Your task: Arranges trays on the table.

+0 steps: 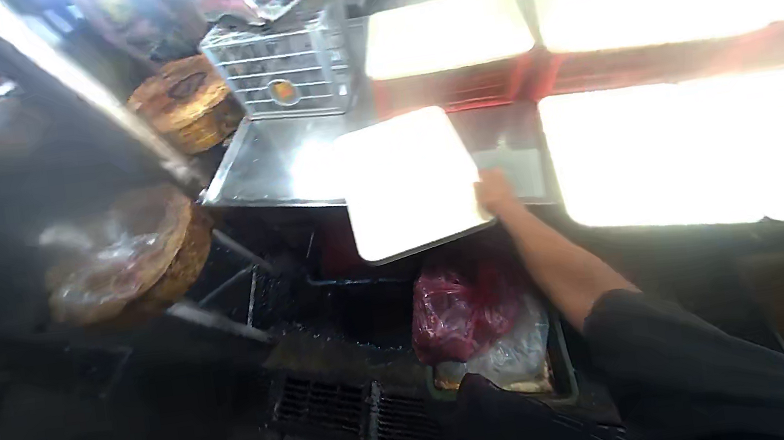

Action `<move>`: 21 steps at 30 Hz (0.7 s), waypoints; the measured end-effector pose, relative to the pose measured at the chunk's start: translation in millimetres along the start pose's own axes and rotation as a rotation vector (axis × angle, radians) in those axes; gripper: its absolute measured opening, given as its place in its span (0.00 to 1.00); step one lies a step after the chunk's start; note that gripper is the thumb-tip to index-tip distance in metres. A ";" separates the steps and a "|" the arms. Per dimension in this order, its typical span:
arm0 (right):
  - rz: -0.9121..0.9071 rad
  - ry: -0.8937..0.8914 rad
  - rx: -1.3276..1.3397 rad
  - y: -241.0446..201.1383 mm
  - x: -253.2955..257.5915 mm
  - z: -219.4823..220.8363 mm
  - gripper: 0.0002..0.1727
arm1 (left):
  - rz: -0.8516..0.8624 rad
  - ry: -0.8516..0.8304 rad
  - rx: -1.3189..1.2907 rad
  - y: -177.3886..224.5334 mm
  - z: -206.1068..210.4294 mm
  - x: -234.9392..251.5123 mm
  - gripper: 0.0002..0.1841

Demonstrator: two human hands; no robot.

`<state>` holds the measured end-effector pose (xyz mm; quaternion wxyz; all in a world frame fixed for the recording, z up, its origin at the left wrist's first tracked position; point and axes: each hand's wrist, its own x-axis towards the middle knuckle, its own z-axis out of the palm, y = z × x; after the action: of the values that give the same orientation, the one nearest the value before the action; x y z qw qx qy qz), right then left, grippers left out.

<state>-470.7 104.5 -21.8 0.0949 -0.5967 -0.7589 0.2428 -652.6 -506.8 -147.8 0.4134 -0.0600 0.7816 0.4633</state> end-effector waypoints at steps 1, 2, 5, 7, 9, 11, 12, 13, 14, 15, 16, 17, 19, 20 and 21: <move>0.000 0.007 -0.003 -12.0 8.4 9.1 0.26 | 0.071 -0.019 0.033 48.6 0.2 24.7 0.27; 0.013 0.013 0.001 -22.9 18.3 20.2 0.26 | 0.148 -0.040 0.068 94.2 2.2 44.6 0.27; 0.031 -0.040 0.042 -61.1 30.6 40.1 0.27 | 0.306 -0.038 0.105 209.1 22.3 66.7 0.26; 0.031 -0.033 0.049 -84.8 27.7 52.2 0.25 | 0.397 -0.068 0.064 254.8 36.6 66.2 0.25; 0.055 0.017 0.023 -105.4 22.6 64.3 0.23 | 0.443 -0.136 0.017 271.5 50.1 62.4 0.24; 0.081 0.049 0.022 -119.2 18.4 73.2 0.23 | 0.422 -0.227 0.013 264.4 57.6 59.8 0.22; 0.090 0.067 0.028 -124.5 17.9 76.2 0.23 | 0.389 -0.263 0.020 257.1 59.4 61.3 0.21; 0.102 0.091 0.044 -128.9 17.4 78.6 0.23 | 0.342 -0.288 0.024 249.2 60.0 64.0 0.21; 0.119 0.106 0.052 -132.8 16.5 79.5 0.23 | 0.292 -0.310 0.030 242.0 58.2 68.7 0.20; 0.139 0.119 0.039 -135.7 17.8 80.0 0.24 | 0.241 -0.333 0.044 237.4 54.7 75.9 0.19; 0.164 0.118 0.012 -138.2 21.4 79.8 0.25 | 0.197 -0.363 0.069 236.0 48.7 84.9 0.19; 0.193 0.104 -0.014 -141.5 24.2 79.1 0.26 | 0.162 -0.393 0.103 238.9 40.5 95.1 0.20; 0.258 0.084 -0.059 -152.4 28.1 77.9 0.29 | 0.151 -0.444 0.160 259.1 21.9 122.4 0.22; 0.286 0.092 -0.057 -158.4 26.8 80.0 0.30 | 0.170 -0.462 0.172 276.3 14.3 139.6 0.24; 0.312 0.111 -0.028 -163.9 23.8 82.6 0.30 | 0.197 -0.482 0.176 297.2 10.3 158.2 0.27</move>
<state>-653.8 78.2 -17.7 0.0892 -0.7211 -0.6540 0.2106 -891.3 -285.5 -60.7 0.5442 0.1644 0.6999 0.4324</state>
